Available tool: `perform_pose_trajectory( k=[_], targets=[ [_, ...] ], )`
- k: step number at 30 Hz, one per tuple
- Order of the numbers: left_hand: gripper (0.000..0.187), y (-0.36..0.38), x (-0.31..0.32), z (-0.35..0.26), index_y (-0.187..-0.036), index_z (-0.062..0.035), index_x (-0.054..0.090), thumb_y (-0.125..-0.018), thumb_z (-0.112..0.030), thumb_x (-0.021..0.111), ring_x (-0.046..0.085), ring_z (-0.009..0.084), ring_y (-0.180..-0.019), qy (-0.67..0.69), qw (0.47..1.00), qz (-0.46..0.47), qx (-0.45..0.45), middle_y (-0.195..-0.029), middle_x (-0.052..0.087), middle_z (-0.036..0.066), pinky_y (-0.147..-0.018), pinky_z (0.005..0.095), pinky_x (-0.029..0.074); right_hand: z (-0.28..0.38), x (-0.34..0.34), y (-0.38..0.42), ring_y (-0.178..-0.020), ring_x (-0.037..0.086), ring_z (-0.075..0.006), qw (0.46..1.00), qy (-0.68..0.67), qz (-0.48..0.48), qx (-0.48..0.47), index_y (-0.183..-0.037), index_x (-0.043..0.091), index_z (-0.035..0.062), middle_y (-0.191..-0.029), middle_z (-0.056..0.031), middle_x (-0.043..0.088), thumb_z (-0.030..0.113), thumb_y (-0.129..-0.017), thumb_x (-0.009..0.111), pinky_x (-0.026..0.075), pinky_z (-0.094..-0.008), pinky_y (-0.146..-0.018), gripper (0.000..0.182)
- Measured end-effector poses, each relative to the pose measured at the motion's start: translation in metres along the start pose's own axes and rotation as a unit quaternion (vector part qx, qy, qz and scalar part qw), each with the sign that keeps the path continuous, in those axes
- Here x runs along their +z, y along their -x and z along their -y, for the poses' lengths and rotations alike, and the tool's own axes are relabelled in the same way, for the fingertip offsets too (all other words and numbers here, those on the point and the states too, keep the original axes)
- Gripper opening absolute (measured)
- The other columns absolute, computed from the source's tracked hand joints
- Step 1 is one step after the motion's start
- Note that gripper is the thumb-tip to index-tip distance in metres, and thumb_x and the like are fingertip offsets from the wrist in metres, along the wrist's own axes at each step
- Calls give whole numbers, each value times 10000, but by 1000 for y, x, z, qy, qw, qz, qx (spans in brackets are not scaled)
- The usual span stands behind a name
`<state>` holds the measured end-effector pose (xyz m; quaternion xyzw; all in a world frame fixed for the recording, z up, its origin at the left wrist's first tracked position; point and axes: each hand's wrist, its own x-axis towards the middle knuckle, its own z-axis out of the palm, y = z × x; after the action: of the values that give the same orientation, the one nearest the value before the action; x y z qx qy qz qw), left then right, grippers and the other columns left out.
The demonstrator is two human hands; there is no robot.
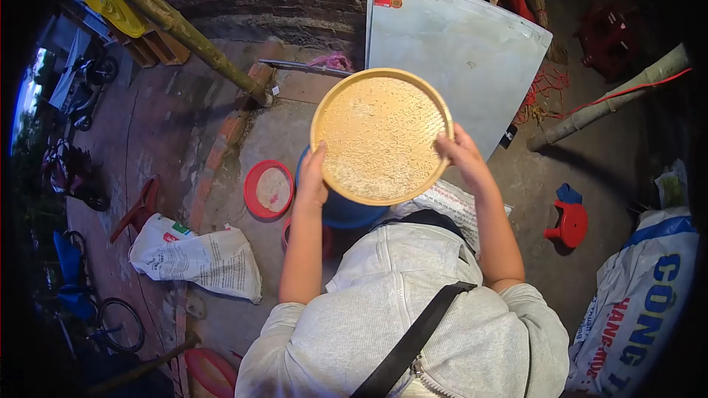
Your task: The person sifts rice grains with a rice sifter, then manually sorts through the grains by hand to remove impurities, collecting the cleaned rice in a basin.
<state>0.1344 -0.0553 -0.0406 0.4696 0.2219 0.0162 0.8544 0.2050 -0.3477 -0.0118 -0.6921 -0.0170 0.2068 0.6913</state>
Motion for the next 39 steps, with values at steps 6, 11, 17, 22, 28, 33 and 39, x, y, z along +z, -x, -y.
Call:
perform_pose_trajectory(
  k=[6, 11, 17, 22, 28, 33, 39],
  targets=[
    [321, 18, 63, 32, -1183, 2, 505, -940, -206, 481, 604, 175, -950, -15, 1000, 12, -2, -1098, 604, 104, -807, 295, 493, -14, -52, -16, -725, 577, -119, 992, -77, -97, 3, -1158, 460, 60, -874, -35, 601, 280, -909, 527, 470, -244, -550, 339],
    [328, 12, 3, -1, -1161, 20, 517, -926, -208, 499, 606, 192, -965, -25, 1000, -4, 6, -1088, 612, 119, -808, 304, 497, 14, -12, 11, -735, 600, -132, 999, 14, 23, 36, -1195, 438, 67, -878, -50, 606, 289, -904, 532, 502, -272, -546, 379],
    [331, 27, 23, 8, -1212, 3, 487, -925, -162, 500, 586, 175, -981, -22, 998, -47, 45, -1118, 595, 104, -844, 291, 460, -7, -28, -17, -773, 601, -110, 996, -7, 71, 48, -1224, 459, 50, -913, -56, 604, 258, -885, 551, 517, -259, -602, 408],
    [342, 45, 55, 8, -1216, 7, 474, -917, -152, 514, 590, 170, -975, -5, 999, -33, 31, -1101, 596, 93, -831, 286, 472, 11, -25, -26, -760, 594, -96, 983, -171, -61, -23, -1141, 496, 22, -868, -36, 610, 262, -886, 557, 474, -210, -624, 356],
    [293, 44, 31, -33, -1155, 15, 520, -913, -150, 513, 603, 175, -935, -19, 996, -34, 77, -1056, 619, 112, -807, 290, 474, 39, -15, 0, -663, 534, -45, 999, -26, 31, -37, -1135, 502, 51, -846, -14, 606, 262, -870, 584, 383, -191, -482, 348],
    [294, 42, 79, 0, -1158, 25, 518, -911, -135, 512, 573, 142, -950, -87, 990, -14, 108, -1052, 611, 95, -823, 272, 447, 12, -32, -26, -761, 593, -133, 983, -112, -135, -53, -1134, 472, 6, -911, -100, 605, 206, -901, 533, 486, -251, -633, 313],
    [296, 36, 40, -38, -1140, 31, 521, -898, -139, 517, 627, 173, -863, -119, 992, 6, 32, -1016, 627, 118, -763, 277, 501, 21, -8, 3, -753, 580, -135, 974, -170, -109, -99, -1062, 438, 21, -921, -116, 597, 146, -904, 523, 483, -265, -647, 218]
  ],
)
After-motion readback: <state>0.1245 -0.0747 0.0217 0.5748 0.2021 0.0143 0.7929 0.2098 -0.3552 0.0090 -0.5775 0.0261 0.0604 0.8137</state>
